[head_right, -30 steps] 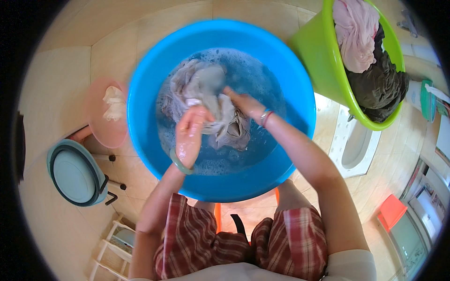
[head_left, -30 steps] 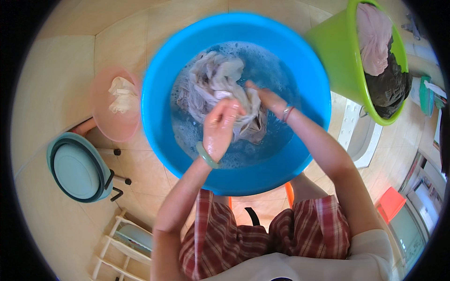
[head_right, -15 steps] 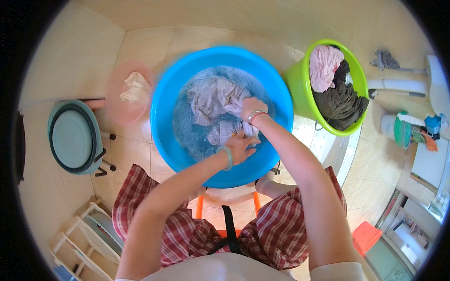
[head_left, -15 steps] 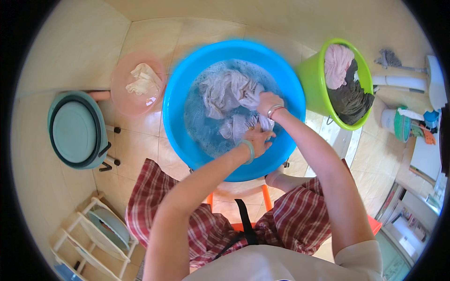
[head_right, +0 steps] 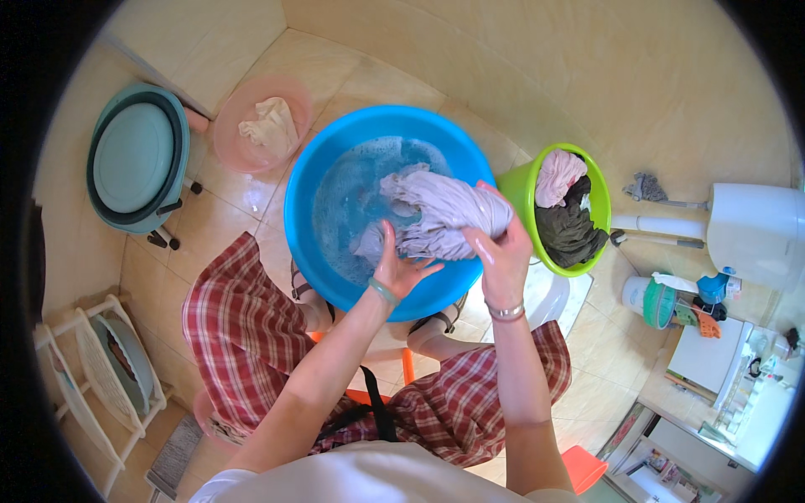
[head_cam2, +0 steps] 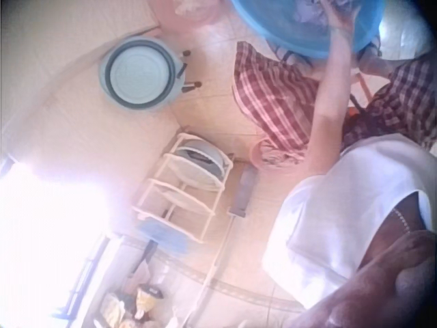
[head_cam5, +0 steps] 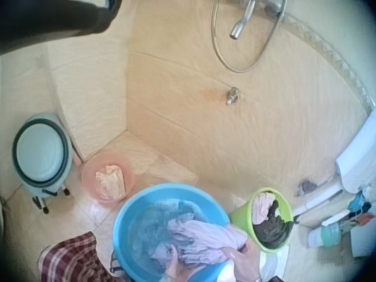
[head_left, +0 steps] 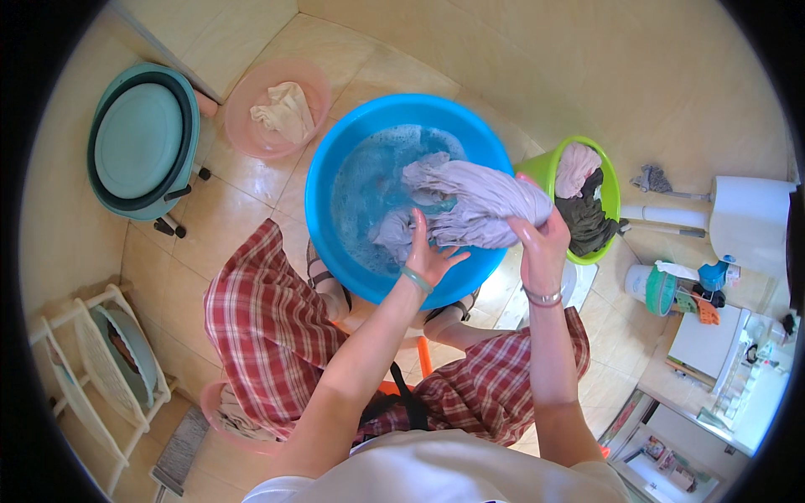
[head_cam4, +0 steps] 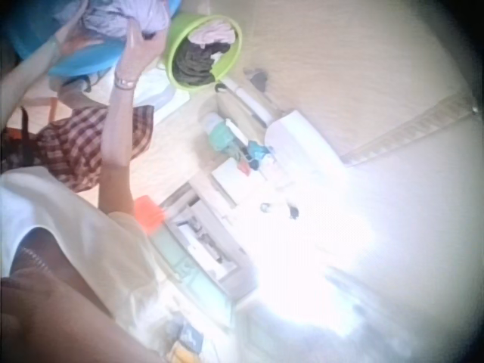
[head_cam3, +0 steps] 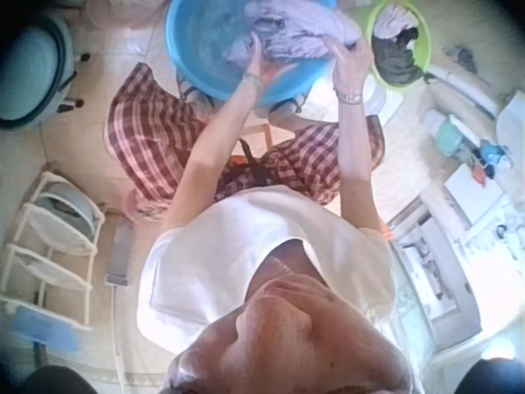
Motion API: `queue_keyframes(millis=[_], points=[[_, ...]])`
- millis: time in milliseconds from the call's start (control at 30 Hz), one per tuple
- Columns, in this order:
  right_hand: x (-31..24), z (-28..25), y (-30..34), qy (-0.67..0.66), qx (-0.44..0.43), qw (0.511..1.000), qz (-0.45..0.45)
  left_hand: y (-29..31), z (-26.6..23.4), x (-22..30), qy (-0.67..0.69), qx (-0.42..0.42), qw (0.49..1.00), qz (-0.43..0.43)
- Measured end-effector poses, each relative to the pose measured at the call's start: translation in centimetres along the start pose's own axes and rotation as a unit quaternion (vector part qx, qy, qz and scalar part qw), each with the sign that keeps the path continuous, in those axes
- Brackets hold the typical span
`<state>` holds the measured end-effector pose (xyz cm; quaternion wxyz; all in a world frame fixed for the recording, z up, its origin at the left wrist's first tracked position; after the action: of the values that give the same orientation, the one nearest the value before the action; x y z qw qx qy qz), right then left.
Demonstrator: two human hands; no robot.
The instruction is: The person hand washes clothes in a blue basin filled with soapy water. They scrub and agitate a light-colored garment, wring it out, and place it in a green bucket. They then add a brown shirt and other items from a pink basin into the blue basin and continue washing them by hand.
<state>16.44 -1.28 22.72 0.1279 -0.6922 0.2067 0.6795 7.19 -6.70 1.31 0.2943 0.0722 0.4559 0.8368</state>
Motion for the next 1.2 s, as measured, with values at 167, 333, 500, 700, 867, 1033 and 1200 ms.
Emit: queue_keyframes(millis=[167, 333, 500, 700, 867, 1033, 1200], points=[[-1.7, -2.2, 5.1, 0.025, -0.019, 0.999, -0.007, 0.2, 4.8, 2.5, 0.069, -0.178, 0.981, 0.046], [-3.2, -3.2, 8.4, 0.067, -0.090, 0.994, 0.005, -1.8, 3.8, 2.8, 0.021, -0.134, 0.991, 0.016], [-4.3, -3.8, 5.5, 0.074, -0.066, 0.994, -0.046, -5.3, -0.8, 2.5, 0.066, -0.035, 0.997, -0.033], [1.8, -3.6, -10.2, 0.191, -0.008, 0.981, -0.017, 0.8, -0.9, 1.6, -0.032, 0.017, 0.999, 0.017], [17.3, -5.8, -13.5, 0.077, -0.060, 0.971, 0.219, 5.1, 3.4, 0.1, 0.008, -0.097, 0.995, -0.001], [18.0, 0.1, -0.3, -0.362, -0.137, 0.819, 0.423, 8.4, 5.5, -0.9, 0.071, -0.180, 0.981, -0.024], [18.6, 1.2, 3.3, -0.449, -0.085, 0.811, 0.365, 8.4, 4.7, -2.5, 0.140, -0.167, 0.975, -0.035]])
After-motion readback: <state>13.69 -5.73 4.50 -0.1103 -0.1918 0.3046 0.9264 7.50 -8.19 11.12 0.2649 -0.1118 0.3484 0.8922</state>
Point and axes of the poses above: each hand's wrist, its own y-axis away from the middle knuckle, its own z-axis out of the palm, x = y × z, the point moved 6 cm from there along -y, towards the middle knuckle, and after that the axes turned 15 degrees about x, right-handed, at the moved point
